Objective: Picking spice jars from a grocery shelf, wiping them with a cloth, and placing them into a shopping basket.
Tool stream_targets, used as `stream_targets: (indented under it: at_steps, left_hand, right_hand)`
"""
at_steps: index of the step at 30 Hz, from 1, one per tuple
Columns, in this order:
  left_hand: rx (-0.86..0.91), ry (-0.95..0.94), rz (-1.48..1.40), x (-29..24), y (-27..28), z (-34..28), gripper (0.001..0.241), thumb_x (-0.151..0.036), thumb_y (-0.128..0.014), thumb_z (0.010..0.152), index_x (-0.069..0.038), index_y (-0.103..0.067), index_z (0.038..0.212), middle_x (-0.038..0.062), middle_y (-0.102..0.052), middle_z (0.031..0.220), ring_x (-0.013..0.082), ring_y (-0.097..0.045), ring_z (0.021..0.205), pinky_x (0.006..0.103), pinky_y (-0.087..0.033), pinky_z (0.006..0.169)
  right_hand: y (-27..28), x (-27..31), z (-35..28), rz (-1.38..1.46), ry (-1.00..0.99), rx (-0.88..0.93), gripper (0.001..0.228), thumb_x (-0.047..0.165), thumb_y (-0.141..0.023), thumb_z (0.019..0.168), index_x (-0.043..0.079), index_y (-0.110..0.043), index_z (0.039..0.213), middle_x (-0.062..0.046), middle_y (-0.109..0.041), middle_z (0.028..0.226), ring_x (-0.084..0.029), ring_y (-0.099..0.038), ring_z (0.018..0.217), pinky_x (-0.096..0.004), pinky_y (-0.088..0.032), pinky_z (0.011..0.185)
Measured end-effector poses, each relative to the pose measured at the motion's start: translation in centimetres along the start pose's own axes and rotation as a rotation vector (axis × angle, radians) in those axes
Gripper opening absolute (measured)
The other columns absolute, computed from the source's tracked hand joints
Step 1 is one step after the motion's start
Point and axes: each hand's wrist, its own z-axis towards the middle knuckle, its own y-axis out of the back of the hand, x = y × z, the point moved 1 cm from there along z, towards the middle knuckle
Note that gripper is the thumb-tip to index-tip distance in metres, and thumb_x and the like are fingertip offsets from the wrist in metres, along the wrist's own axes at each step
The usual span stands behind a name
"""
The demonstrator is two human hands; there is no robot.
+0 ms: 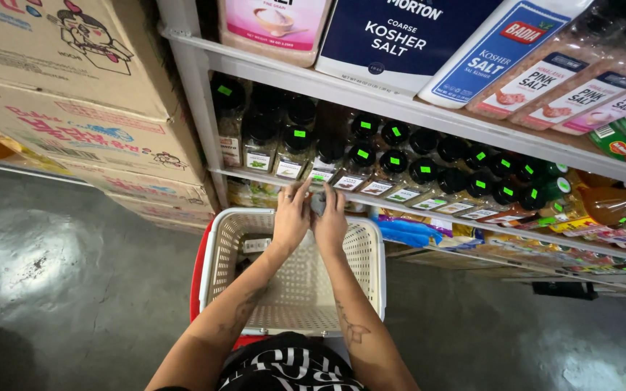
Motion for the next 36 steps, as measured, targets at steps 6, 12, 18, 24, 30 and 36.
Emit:
stream_targets:
  at_steps: [6, 12, 18, 24, 30, 36]
  left_hand:
    - [0.138, 0.059, -0.226, 0.3, -0.8, 1.3, 0.05, -0.035, -0.041, 0.109, -0.013, -0.043, 0.154, 0.019, -0.048, 0.153, 0.0418, -0.048, 0.137, 0.0453, -0.042, 0.111]
    - [0.213, 0.123, -0.208, 0.9, -1.6, 2.6, 0.066, -0.053, -0.03, 0.107, -0.016, -0.029, 0.162, 0.018, -0.04, 0.161, 0.0411, -0.046, 0.14, 0.045, -0.04, 0.112]
    - [0.233, 0.159, -0.179, 2.6, -2.7, 3.2, 0.071, -0.058, -0.028, 0.105, -0.014, -0.029, 0.162, 0.021, -0.04, 0.159, 0.0429, -0.048, 0.136, 0.0465, -0.043, 0.108]
    - [0.295, 0.199, -0.157, 3.7, -3.0, 3.4, 0.069, -0.056, -0.038, 0.103, -0.013, -0.035, 0.158, 0.022, -0.053, 0.146, 0.0438, -0.054, 0.127, 0.0481, -0.045, 0.104]
    - [0.301, 0.023, -0.376, 4.2, 4.1, -1.2, 0.048, -0.044, -0.055, 0.104, -0.01, -0.062, 0.137, 0.018, -0.07, 0.132, 0.0377, -0.067, 0.12, 0.0421, -0.052, 0.102]
    - [0.252, 0.802, -0.049, 24.0, -7.2, -14.4, 0.037, -0.033, -0.059, 0.101, -0.008, -0.07, 0.125, 0.019, -0.069, 0.125, 0.0366, -0.066, 0.115, 0.0436, -0.052, 0.097]
  right_hand:
    - [-0.9, -1.3, 0.5, -0.064, 0.013, 0.067, 0.073, 0.022, -0.068, 0.092, 0.023, -0.034, 0.157, -0.016, -0.05, 0.14, -0.04, -0.068, 0.099, -0.048, -0.057, 0.066]
    - [-2.3, -2.4, 1.2, -0.208, 0.008, 0.12, 0.081, 0.026, -0.065, 0.095, 0.027, -0.019, 0.162, -0.019, -0.053, 0.136, -0.04, -0.069, 0.08, -0.046, -0.056, 0.053]
    - [-2.0, -1.3, 2.1, -0.23, -0.067, 0.203, 0.079, 0.032, -0.059, 0.099, 0.03, -0.012, 0.163, -0.024, -0.048, 0.143, -0.041, -0.07, 0.074, -0.049, -0.057, 0.055]
    - [-2.9, -2.3, 2.1, -0.104, -0.039, 0.237, 0.079, 0.025, -0.063, 0.096, 0.029, -0.021, 0.162, -0.025, -0.047, 0.145, -0.044, -0.069, 0.092, -0.05, -0.057, 0.065]
    - [-1.8, -1.9, -5.4, 0.181, 0.164, 0.117, 0.084, 0.003, -0.073, 0.081, 0.01, -0.037, 0.156, -0.024, -0.047, 0.144, -0.043, -0.061, 0.123, -0.047, -0.055, 0.096]
    - [-16.8, -15.8, -15.5, 0.307, -0.337, 0.554, 0.061, 0.018, -0.076, 0.091, 0.003, -0.05, 0.144, -0.016, -0.063, 0.136, -0.031, -0.063, 0.125, -0.042, -0.051, 0.102]
